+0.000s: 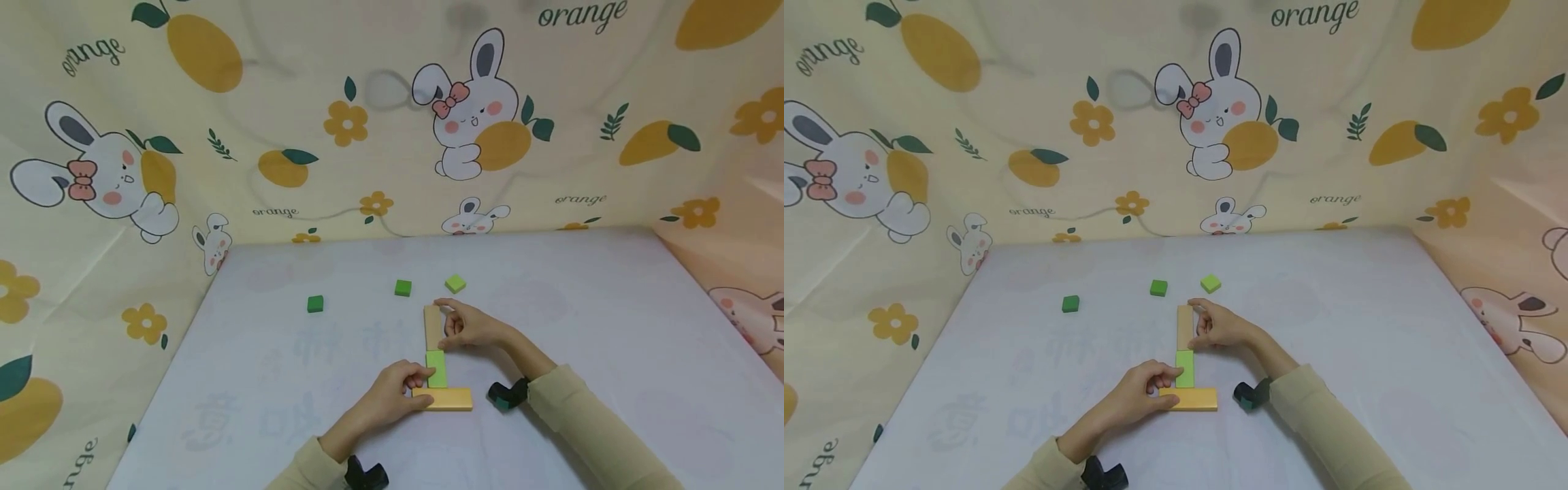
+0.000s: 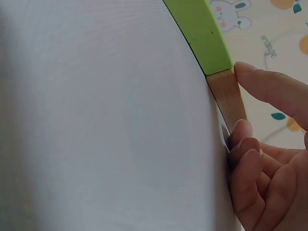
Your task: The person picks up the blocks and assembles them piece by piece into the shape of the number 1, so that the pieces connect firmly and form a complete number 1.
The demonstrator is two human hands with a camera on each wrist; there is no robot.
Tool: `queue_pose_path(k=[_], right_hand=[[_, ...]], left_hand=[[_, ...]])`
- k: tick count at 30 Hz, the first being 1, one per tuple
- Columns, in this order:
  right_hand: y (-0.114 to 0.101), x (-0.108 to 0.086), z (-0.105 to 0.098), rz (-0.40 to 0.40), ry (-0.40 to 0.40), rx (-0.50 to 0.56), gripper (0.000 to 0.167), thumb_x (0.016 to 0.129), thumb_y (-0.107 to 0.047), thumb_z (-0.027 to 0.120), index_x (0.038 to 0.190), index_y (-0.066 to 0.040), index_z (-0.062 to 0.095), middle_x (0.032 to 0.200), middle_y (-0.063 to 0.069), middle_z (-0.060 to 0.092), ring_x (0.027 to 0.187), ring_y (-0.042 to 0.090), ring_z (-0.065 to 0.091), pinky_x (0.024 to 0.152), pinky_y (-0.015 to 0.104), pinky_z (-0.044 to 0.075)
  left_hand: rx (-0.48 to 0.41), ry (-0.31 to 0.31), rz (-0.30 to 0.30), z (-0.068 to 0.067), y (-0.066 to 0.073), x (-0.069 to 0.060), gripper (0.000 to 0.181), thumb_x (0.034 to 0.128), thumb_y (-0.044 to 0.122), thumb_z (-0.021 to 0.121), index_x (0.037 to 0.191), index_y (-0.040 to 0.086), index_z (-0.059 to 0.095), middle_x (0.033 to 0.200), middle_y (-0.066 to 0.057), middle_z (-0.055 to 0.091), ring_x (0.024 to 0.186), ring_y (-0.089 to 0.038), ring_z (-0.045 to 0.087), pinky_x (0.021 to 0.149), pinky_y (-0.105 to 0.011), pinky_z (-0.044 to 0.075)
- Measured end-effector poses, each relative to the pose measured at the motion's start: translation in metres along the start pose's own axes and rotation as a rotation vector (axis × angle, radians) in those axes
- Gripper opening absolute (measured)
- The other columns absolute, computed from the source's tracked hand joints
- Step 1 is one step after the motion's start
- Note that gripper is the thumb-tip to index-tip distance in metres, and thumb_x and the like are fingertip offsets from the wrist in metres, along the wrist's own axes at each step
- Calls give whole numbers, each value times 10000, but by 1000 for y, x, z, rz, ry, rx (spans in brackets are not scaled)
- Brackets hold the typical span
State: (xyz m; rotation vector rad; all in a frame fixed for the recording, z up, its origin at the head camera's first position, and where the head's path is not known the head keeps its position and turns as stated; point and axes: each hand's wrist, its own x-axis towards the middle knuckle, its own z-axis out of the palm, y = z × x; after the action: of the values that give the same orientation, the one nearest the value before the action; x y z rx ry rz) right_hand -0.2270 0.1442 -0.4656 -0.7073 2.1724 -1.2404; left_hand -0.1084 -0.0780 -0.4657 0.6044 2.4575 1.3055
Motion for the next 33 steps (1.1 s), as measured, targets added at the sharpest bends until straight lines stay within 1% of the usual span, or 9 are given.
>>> queue_pose_path(k=[8,13,16,19,22,25,27,29,33], right_hand=[[-1,4,1,2,19,-23,878,803,-147,768,1471,64,239,728,-9,544,563,24,433,524,175,375],[5,5,-7,22,57,-25,863,818,-201,761,1479,27,256,727,-23,546,556,38,432,515,195,379],[11,7,-17,42,122,-2,739,838,-197,738,1432,7,349,737,-32,536,549,48,423,501,206,369],[16,9,-27,59,204,34,555,854,-163,714,1310,15,453,731,-34,524,536,55,422,486,211,365],[23,13,-36,51,275,60,410,858,-106,696,1179,46,491,713,-28,506,536,53,434,489,211,373],[29,17,-44,17,325,37,351,853,-49,684,1127,66,498,707,-18,484,562,47,431,514,202,378],[31,20,-49,-10,340,2,349,851,-19,674,1141,72,503,716,-4,477,593,52,435,540,195,386],[31,22,-53,-42,336,-44,392,852,-11,667,1188,86,492,723,17,473,635,65,433,569,198,385],[31,26,-62,-33,307,-114,483,851,-31,680,1284,54,484,728,16,460,679,88,427,622,206,371]], left_hand=[[4,8,2,-1,-1,0,391,822,95,737,1191,-1,652,883,-82,600,767,-36,458,695,-133,414],[-3,4,-5,-1,-2,0,392,824,105,739,1191,-3,651,883,-78,597,769,-30,451,695,-134,410],[-5,1,-7,-1,-2,1,395,826,110,740,1193,-4,649,884,-71,595,770,-24,449,697,-133,407],[-3,2,-6,0,-3,1,399,825,109,740,1196,-5,647,883,-71,594,772,-22,447,698,-132,404],[1,4,-5,0,-3,0,402,826,108,740,1199,-5,645,883,-71,594,774,-20,444,701,-130,401],[2,4,-4,0,-4,0,404,826,106,739,1201,-7,642,887,-70,594,779,-18,442,707,-126,397],[1,3,-3,0,-3,-1,404,827,104,738,1202,-10,640,886,-68,593,780,-20,440,709,-126,395],[2,3,-2,0,-3,-1,404,827,103,738,1202,-11,640,885,-65,593,781,-23,442,712,-127,398],[2,0,-1,0,-3,0,408,830,111,737,1207,-8,638,888,-62,595,787,-31,450,717,-132,405]])
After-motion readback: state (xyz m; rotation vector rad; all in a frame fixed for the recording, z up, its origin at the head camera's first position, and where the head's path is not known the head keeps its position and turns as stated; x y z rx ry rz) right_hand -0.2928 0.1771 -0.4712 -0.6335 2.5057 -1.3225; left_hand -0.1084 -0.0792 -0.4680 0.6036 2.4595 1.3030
